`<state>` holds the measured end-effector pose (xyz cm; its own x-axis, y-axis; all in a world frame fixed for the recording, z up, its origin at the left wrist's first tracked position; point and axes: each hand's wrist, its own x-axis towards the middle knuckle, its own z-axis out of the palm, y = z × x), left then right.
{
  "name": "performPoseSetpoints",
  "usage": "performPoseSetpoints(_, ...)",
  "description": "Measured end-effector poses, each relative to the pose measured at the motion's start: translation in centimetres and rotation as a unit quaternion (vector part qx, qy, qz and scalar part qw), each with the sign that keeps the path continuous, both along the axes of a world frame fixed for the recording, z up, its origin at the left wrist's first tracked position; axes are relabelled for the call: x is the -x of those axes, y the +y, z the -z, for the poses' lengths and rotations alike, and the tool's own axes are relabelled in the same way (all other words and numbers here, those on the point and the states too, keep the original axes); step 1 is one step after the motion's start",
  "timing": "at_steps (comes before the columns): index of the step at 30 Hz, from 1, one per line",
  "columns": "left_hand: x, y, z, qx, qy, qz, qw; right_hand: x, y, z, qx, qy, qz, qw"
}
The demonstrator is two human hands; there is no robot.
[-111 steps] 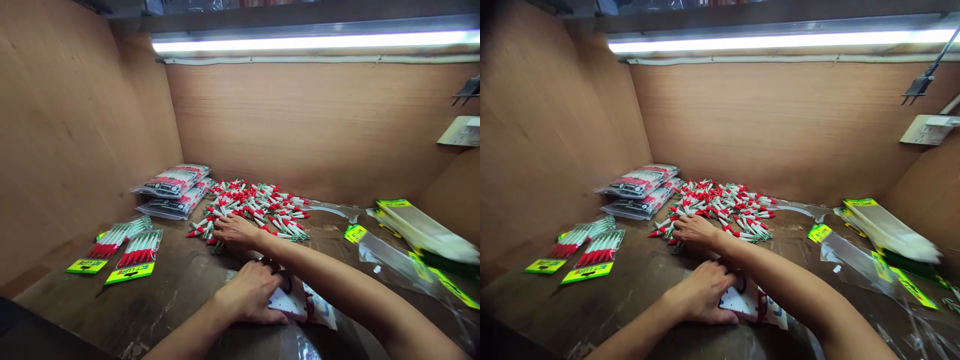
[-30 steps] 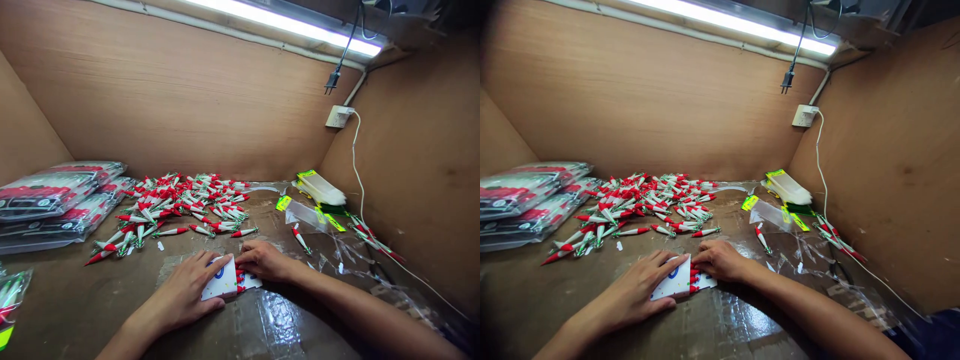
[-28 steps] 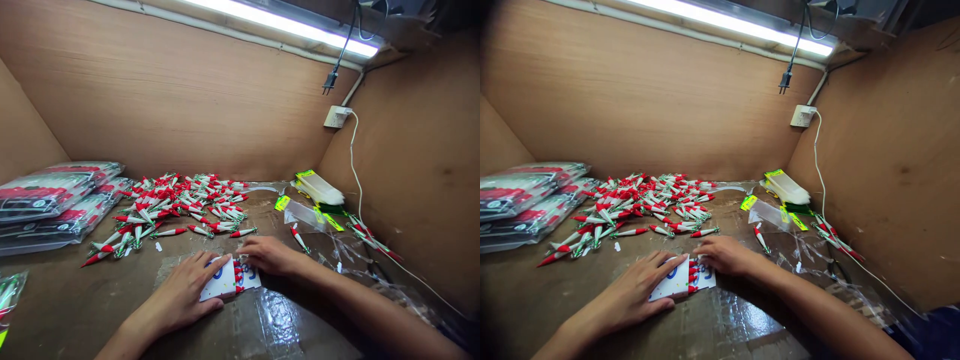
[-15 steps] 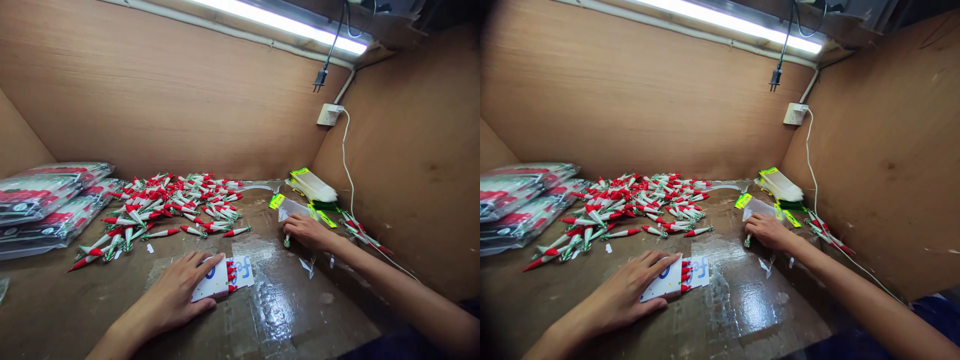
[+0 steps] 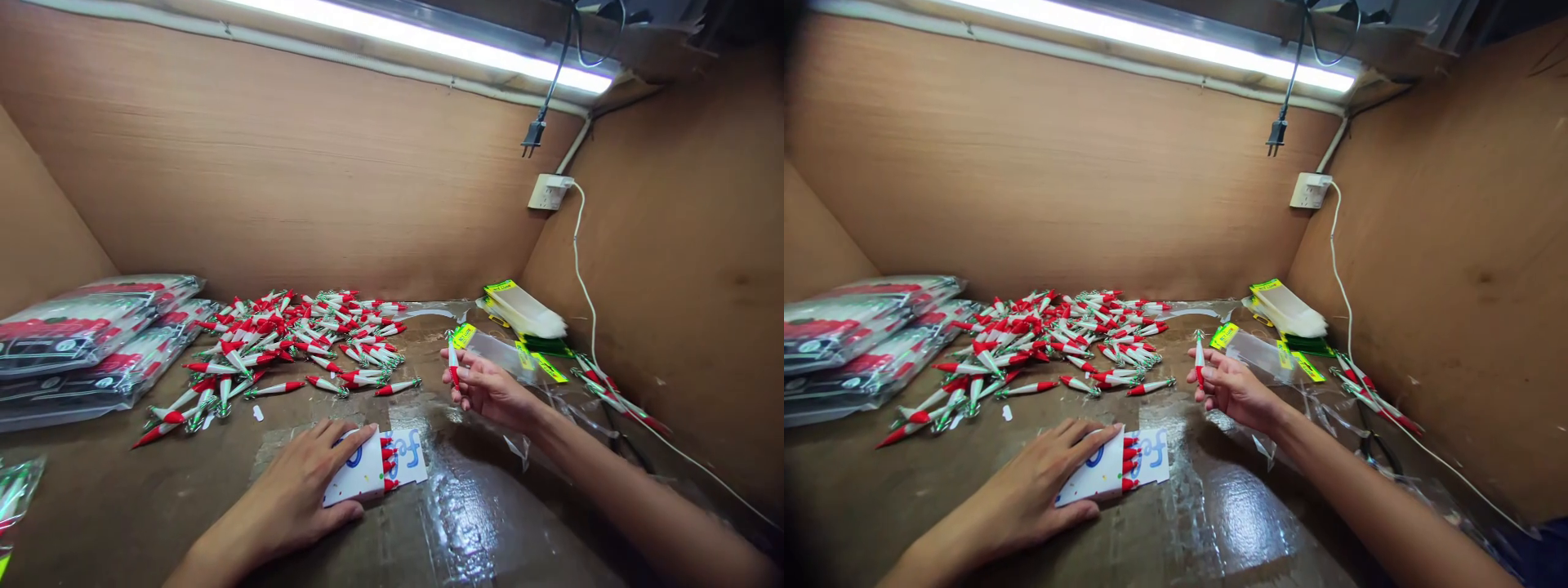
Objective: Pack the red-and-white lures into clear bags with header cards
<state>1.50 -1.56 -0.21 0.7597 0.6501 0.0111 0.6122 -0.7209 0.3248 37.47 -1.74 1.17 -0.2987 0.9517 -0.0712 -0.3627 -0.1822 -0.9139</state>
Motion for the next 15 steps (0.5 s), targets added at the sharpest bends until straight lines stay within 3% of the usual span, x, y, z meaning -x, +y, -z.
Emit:
performPoseSetpoints(4,0.1,-0.1,0.2,0.002,0.001,-0.001,1.000,0.4,0.0,0.6,-0.009,-0.032,0.001,0.999)
performPoseSetpoints(7,0.2,-0.1,0.3,-0.004,-0.003,-0.001,1.000,0.4,-0.3,1.1,-0.052,-0.159,-0.009,0.986)
performPoseSetpoints(11,0.3,-0.1,0.4,-0.004,0.001,0.002,1.000,0.9,-1.2,1.4,-0.154,-0.409,-0.024,0.899)
performPoseSetpoints(15,0.3,-0.1,0.4,-0.005,0.012,0.004,1.000,2.3,-1.8,1.8,-0.225,-0.504,-0.014,0.834)
